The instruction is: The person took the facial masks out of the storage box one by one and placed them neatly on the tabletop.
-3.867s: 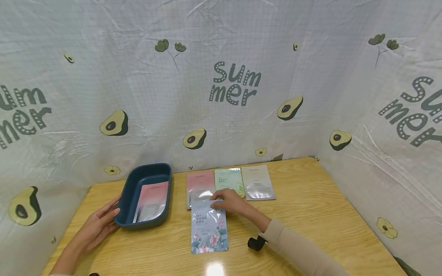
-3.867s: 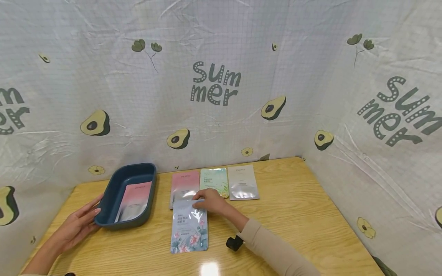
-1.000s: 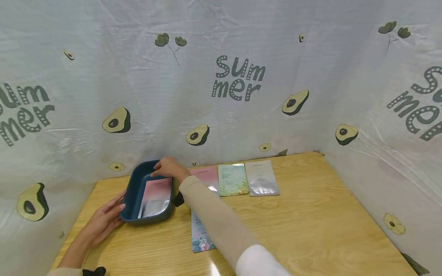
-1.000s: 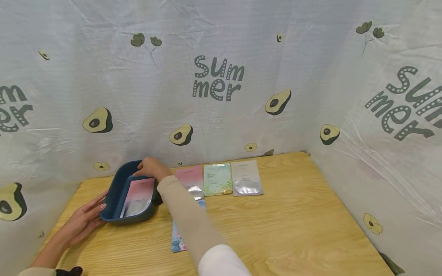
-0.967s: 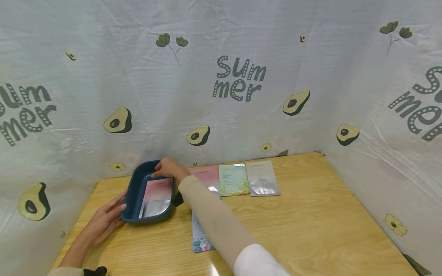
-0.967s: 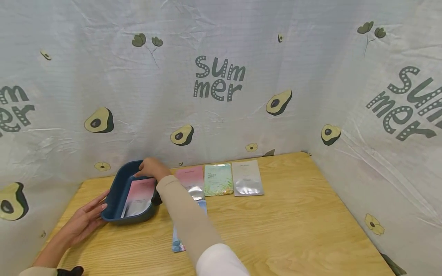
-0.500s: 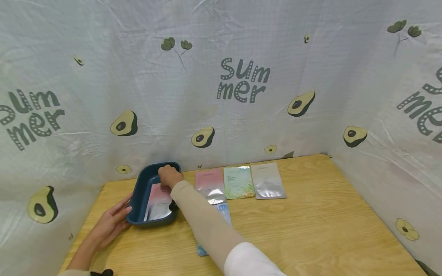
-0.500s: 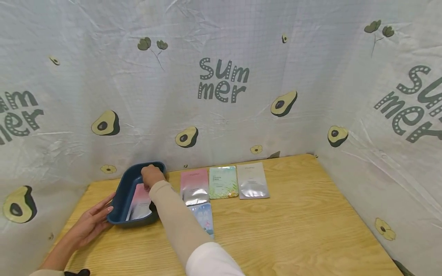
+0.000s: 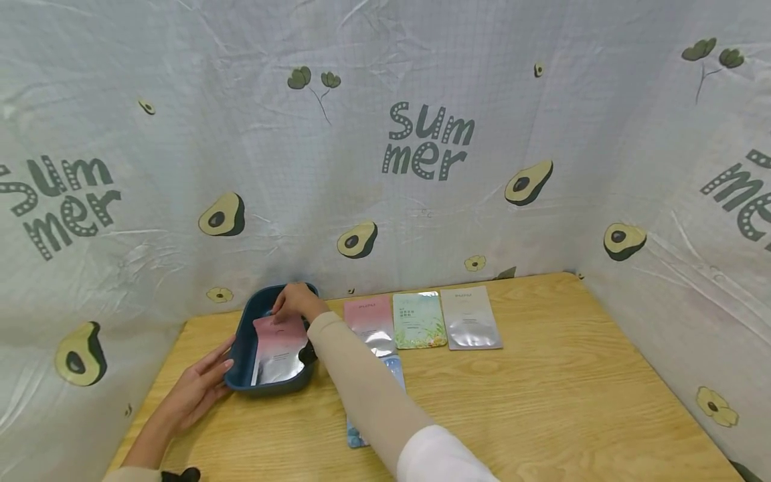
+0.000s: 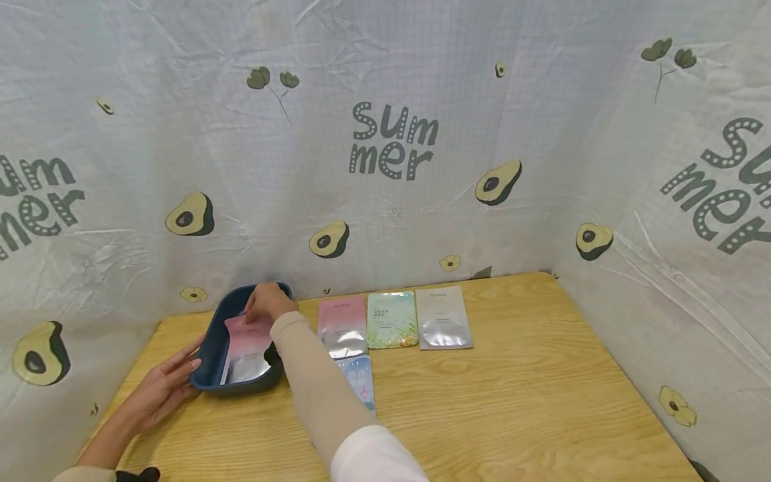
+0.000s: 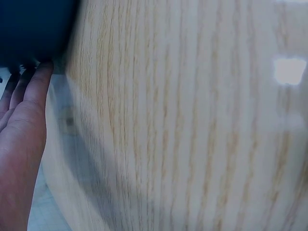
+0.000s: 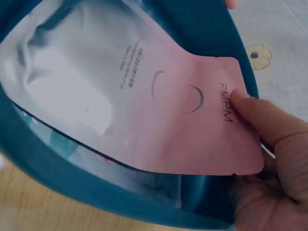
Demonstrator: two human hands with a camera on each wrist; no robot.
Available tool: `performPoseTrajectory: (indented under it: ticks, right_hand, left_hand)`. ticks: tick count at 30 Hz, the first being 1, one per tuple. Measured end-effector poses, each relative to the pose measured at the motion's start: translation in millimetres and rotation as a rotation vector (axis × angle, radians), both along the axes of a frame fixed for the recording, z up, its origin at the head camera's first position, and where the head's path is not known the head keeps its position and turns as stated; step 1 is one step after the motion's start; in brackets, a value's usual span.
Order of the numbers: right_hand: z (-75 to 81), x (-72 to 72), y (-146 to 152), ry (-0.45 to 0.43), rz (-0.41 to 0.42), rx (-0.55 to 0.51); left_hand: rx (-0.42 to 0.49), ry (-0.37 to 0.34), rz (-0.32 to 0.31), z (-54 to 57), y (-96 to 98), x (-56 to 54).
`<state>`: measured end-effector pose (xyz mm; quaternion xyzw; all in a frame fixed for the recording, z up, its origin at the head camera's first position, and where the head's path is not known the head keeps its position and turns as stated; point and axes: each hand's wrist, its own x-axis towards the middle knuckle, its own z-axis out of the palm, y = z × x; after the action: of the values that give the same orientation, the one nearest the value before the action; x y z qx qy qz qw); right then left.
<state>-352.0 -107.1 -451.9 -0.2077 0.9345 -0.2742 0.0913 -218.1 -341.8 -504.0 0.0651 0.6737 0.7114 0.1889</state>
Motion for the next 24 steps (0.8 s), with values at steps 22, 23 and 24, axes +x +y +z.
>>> performPoseTrajectory:
  ticks: [22, 23, 24]
  right_hand:
    - [-5.7, 9.3, 4.7, -0.126, -0.052, -0.29]
    - [-6.3, 9.1, 4.5, -0.126, -0.053, -0.294]
    - [-6.4, 9.1, 4.4, -0.125, -0.052, -0.3]
  left_hand:
    - [0.034, -0.039, -0.018, 4.8, -0.3, -1.5]
    - [0.017, -0.042, -0.01, 5.6, 0.0, -1.6]
    - [0.003, -0.048, -0.003, 6.2, 0.1, -1.8]
